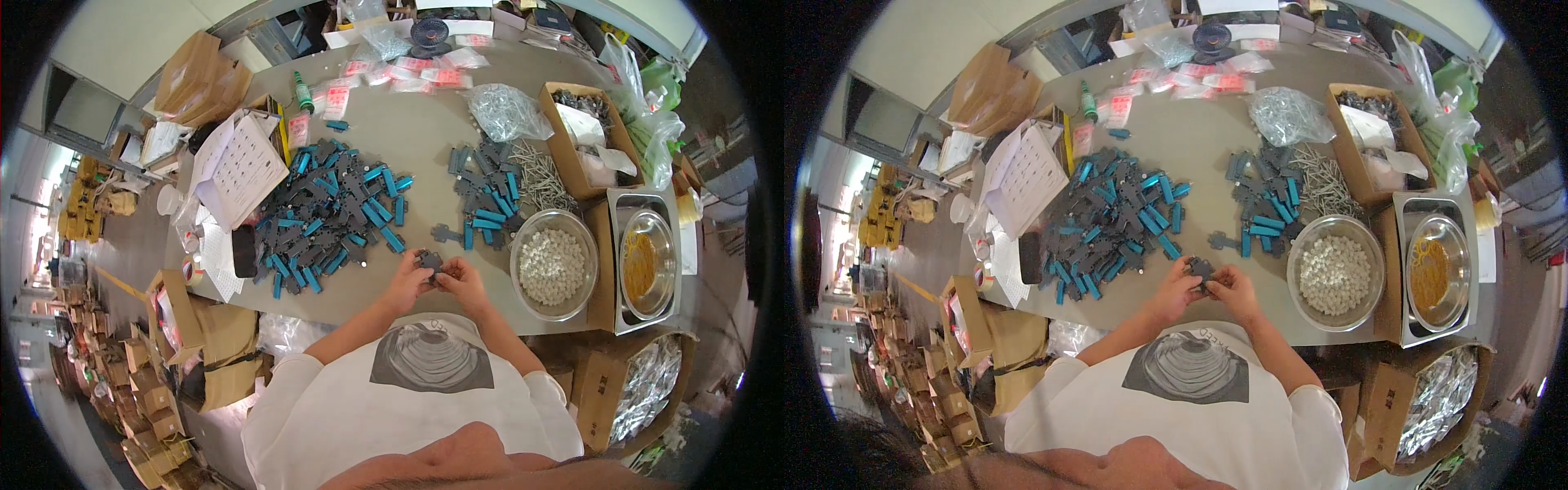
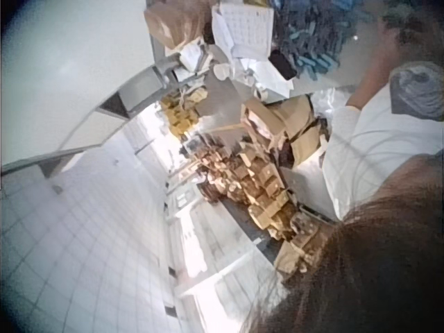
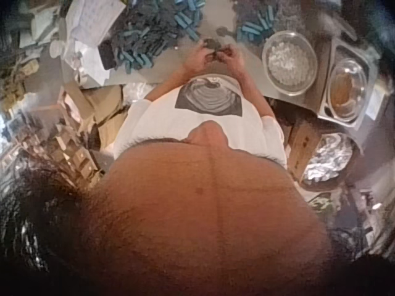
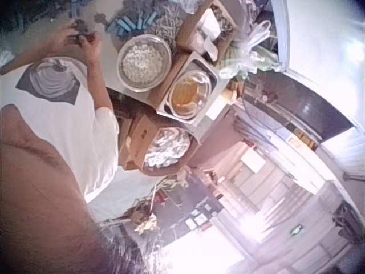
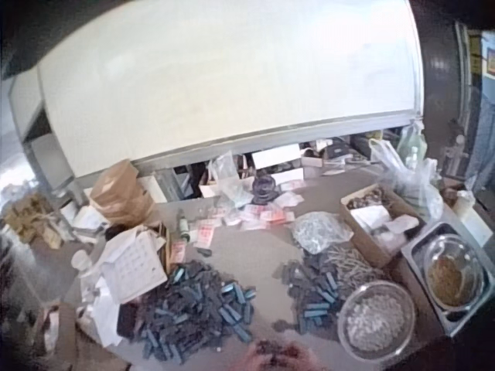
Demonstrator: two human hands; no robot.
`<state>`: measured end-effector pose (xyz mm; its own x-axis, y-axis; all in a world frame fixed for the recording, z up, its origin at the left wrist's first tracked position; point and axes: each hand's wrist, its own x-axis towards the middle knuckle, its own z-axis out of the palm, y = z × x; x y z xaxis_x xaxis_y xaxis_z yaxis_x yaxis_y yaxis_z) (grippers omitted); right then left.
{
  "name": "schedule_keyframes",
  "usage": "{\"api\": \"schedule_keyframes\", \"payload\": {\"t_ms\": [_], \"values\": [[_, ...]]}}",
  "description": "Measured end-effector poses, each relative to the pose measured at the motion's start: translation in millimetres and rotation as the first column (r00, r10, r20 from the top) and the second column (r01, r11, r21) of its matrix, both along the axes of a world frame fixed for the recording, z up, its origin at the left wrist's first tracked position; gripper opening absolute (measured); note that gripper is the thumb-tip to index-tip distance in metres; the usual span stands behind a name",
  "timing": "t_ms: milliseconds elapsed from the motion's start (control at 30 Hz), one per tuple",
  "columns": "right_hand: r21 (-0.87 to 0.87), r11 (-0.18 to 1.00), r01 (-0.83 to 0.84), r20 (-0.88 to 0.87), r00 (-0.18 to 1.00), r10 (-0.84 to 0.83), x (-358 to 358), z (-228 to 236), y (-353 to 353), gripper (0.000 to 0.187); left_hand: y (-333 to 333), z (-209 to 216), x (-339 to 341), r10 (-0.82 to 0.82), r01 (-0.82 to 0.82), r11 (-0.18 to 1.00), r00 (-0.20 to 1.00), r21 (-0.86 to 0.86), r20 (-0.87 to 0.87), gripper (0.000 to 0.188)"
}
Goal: The person repeatedly picks up small blue and gray plastic components from a table, aligns them, and snaps them together by hand. They place the assembled units back onto the table among other parts. The workspace includes bowls of small white and yellow components and various packaging materials.
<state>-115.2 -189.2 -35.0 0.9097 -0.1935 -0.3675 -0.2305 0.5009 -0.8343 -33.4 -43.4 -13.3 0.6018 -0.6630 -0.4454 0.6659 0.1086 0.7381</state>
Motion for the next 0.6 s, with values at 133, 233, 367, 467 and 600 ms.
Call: {"api": "schedule_keyframes", "payload": {"t_ms": [133, 233, 367, 467, 600], "values": [[-0.078, 0.997, 0.027, -0.052, 0.998, -0.031, -1.9, 5.3, 3.1, 0.019, -7.9, 0.6, -7.0, 0.009, -0.025, 0.997, 0.979, 0.074, 0.205, 0.029], [-0.082, 0.996, 0.025, -0.092, 0.995, -0.033, -1.7, 20.7, 7.1, 0.019, -10.2, -1.1, -9.9, 0.057, -0.067, 0.998, 0.941, 0.020, 0.335, 0.025], [-0.283, 0.952, -0.118, -0.183, 0.981, 0.067, -0.1, 32.8, 5.3, 0.019, -9.7, -3.0, -13.9, 0.156, -0.140, 0.987, 0.943, -0.077, 0.292, 0.021], [-0.672, 0.677, -0.302, -0.239, 0.953, 0.188, 2.6, 37.8, 3.9, 0.027, -8.3, 2.8, -20.0, 0.235, -0.216, 0.969, 0.954, -0.119, 0.185, 0.020], [-0.734, 0.561, -0.384, -0.313, 0.923, 0.222, 1.6, 39.4, 12.1, 0.036, -7.2, -5.6, -13.4, 0.289, -0.264, 0.951, 0.943, -0.157, 0.165, 0.019]]}}
